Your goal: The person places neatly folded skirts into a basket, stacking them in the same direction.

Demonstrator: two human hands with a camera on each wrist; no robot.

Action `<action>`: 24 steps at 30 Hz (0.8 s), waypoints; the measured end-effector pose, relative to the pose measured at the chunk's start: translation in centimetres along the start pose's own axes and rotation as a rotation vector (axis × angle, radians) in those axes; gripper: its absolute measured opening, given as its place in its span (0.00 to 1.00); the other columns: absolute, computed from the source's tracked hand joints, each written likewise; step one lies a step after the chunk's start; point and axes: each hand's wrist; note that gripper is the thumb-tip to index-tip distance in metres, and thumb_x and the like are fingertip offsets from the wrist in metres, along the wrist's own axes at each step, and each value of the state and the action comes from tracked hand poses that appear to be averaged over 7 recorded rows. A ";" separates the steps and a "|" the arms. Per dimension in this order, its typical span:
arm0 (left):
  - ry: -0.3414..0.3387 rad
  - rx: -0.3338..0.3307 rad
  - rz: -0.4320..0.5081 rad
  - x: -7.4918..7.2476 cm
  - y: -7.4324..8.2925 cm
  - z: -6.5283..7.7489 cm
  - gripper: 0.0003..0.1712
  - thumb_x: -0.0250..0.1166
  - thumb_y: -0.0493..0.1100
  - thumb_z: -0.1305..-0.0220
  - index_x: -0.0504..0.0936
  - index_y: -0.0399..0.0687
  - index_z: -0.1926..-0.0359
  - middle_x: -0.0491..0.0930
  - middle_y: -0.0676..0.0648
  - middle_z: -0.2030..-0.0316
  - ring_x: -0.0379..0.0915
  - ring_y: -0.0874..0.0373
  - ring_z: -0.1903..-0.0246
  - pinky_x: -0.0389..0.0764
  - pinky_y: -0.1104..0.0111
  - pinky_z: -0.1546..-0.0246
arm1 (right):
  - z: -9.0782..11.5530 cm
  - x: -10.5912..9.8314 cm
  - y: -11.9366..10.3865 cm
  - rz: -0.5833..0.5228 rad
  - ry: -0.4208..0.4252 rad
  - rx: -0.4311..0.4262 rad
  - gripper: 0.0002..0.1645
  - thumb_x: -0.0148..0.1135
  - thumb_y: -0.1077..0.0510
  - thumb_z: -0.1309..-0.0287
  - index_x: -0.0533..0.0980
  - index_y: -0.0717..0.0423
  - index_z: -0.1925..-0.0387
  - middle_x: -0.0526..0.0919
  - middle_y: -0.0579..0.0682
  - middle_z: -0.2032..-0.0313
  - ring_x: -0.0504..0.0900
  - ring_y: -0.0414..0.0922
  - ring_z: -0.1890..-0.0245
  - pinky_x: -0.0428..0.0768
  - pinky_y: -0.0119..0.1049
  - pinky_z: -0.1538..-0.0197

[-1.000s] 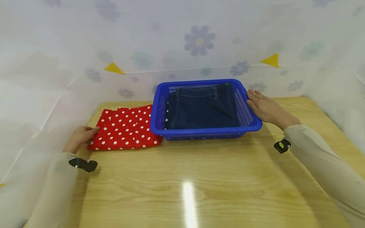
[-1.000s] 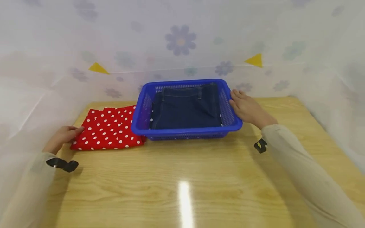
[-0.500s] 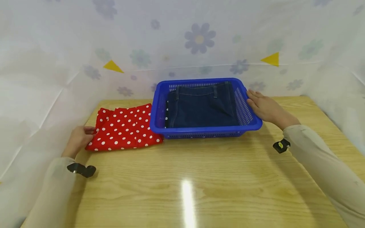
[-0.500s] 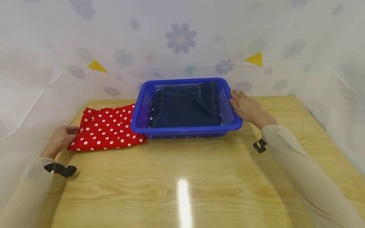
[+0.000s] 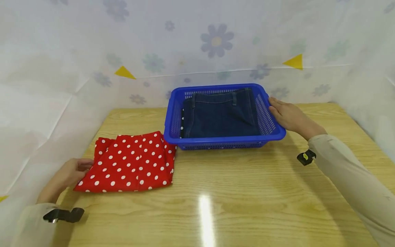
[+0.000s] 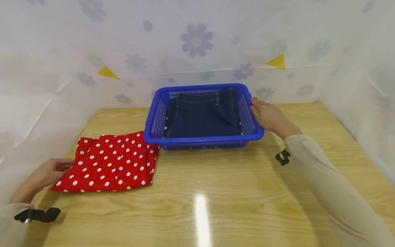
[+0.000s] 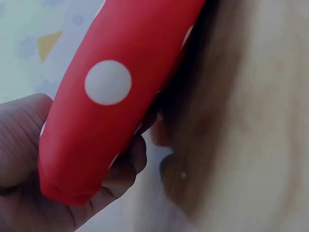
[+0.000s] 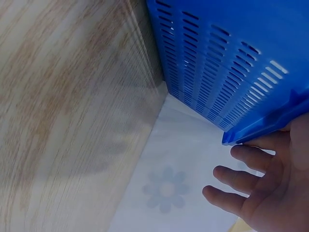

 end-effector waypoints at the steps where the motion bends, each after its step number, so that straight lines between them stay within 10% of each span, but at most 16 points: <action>1: -0.005 -0.001 -0.012 0.1 -0.1 0.5 0.27 0.60 0.27 0.45 0.66 0.12 0.46 0.74 0.20 0.54 0.74 0.29 0.55 0.83 0.54 0.62 | 0.0 0.0 0.0 0.000 -0.003 0.000 0.34 0.27 0.50 0.23 0.45 0.72 0.29 0.49 0.72 0.30 0.49 0.67 0.30 0.51 0.60 0.31; 24: -0.051 0.184 0.008 2.5 2.1 3.5 0.24 0.63 0.23 0.53 0.78 0.22 0.51 0.81 0.31 0.58 0.79 0.39 0.59 0.84 0.65 0.67 | -0.3 0.3 -0.1 -0.002 0.009 -0.010 0.34 0.28 0.51 0.23 0.46 0.72 0.29 0.49 0.72 0.30 0.50 0.68 0.31 0.52 0.61 0.32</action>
Point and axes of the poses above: each hand's wrist, its own z-axis away from the middle knuckle, its own x-axis out of the palm, y = z × x
